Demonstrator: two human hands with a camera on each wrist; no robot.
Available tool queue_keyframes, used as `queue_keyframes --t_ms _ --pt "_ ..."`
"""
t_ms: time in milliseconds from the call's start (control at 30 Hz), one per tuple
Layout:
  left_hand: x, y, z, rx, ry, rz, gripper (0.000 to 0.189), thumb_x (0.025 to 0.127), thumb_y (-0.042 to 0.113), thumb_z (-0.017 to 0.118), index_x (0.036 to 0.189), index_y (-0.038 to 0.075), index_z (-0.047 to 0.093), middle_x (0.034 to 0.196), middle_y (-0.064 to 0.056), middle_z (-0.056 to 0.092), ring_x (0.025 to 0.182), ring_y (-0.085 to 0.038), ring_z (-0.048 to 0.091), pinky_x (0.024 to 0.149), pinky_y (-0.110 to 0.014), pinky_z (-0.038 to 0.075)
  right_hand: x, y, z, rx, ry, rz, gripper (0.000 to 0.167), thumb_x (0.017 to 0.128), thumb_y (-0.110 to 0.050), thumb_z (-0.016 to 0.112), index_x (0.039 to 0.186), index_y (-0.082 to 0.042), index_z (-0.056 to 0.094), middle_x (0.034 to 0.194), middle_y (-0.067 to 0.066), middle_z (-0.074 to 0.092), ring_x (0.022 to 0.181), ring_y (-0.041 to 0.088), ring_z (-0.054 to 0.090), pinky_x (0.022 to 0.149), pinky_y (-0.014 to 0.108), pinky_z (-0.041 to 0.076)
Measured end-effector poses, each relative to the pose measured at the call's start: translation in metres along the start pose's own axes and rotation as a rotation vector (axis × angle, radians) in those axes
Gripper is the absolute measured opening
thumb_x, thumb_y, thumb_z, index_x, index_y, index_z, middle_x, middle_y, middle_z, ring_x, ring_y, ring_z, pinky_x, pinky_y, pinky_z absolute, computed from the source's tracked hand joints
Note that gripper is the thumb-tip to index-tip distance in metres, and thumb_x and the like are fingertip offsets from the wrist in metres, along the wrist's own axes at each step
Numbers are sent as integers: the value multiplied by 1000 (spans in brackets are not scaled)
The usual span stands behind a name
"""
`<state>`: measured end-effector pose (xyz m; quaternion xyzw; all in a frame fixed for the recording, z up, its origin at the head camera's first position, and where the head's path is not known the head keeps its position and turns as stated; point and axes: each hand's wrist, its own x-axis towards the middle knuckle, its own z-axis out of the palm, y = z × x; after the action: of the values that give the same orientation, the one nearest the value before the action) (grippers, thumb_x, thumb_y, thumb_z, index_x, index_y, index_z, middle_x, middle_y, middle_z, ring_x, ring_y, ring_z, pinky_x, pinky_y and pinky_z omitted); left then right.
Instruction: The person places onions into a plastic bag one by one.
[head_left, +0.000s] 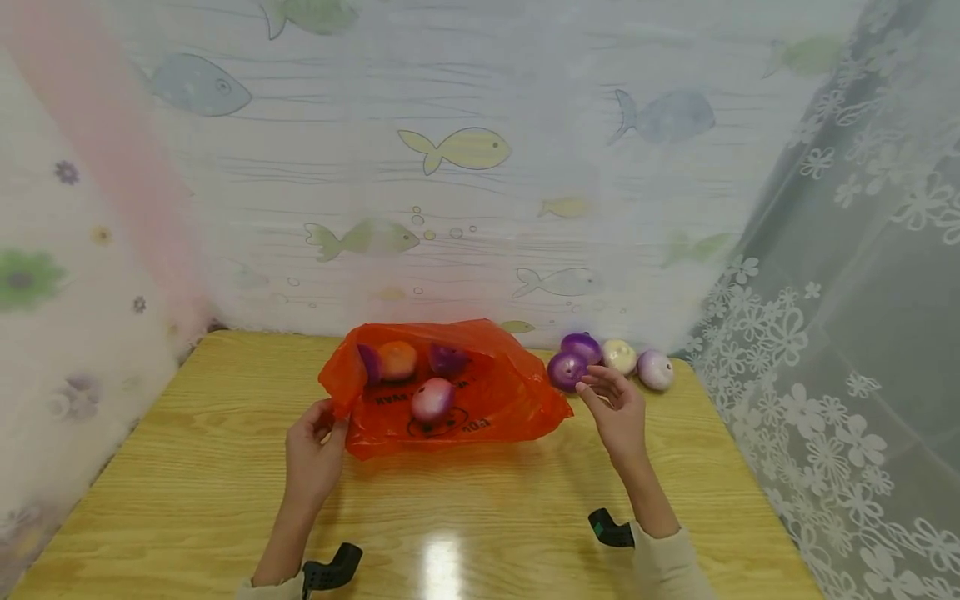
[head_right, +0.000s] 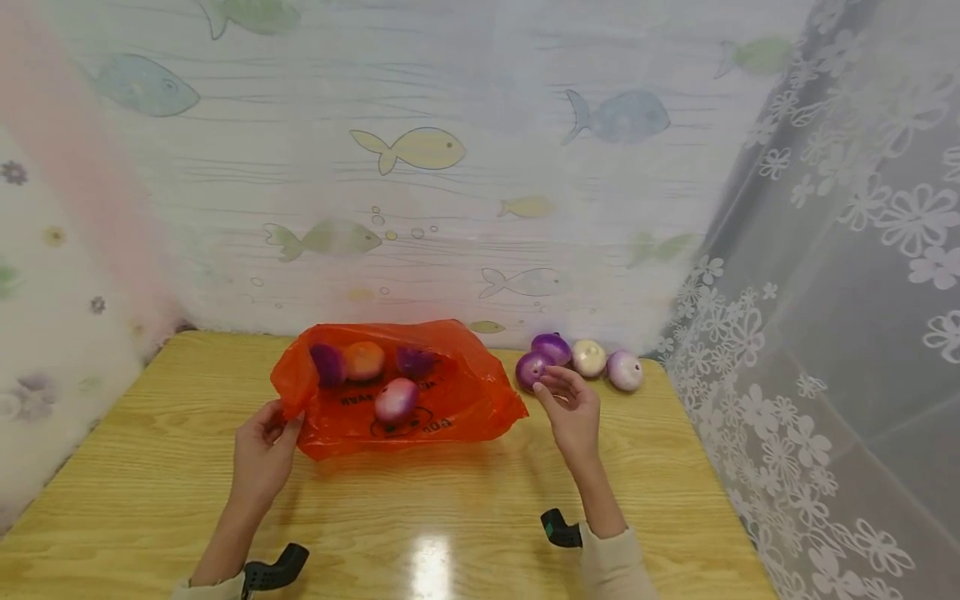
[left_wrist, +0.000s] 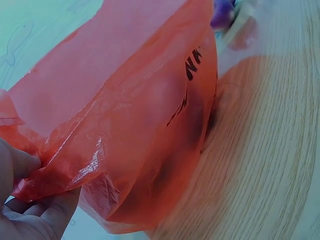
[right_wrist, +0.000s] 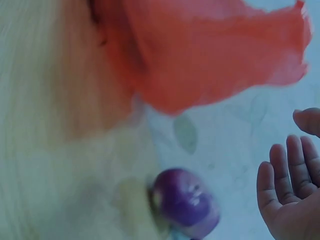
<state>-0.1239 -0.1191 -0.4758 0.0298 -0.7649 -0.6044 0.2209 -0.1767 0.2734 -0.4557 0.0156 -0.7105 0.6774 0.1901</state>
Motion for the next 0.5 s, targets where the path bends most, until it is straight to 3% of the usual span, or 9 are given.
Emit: queue_keyframes --t_ms 133,267,433,500 --pt "1 0 1 7 11 11 22 98 -6 54 116 -10 67 108 -26 68 86 5 61 76 -7 50 8 24 -8 -58 34 48 29 92 0 73 119 7 65 104 8 70 89 7 63 81 15 54" --pt "1 0 0 7 11 16 22 98 -6 55 116 -10 67 108 -26 68 87 5 61 76 -7 50 17 44 -13 -133 21 171 42 95 -2 69 133 9 56 125 21 61 96 9 61 79 12 52" --pt "0 -1 -1 11 7 2 22 99 -5 55 117 -10 66 109 -26 68 88 5 60 78 -6 50 31 64 -16 -221 -28 291 62 96 -14 71 148 5 42 147 27 44 122 34 55 78 12 49" --pt "0 -1 -1 16 6 -5 23 99 -5 54 117 -10 66 110 -26 68 88 5 60 78 -6 50 37 68 -14 -241 -41 304 68 96 -17 71 151 6 37 150 28 40 130 42 48 89 23 52"
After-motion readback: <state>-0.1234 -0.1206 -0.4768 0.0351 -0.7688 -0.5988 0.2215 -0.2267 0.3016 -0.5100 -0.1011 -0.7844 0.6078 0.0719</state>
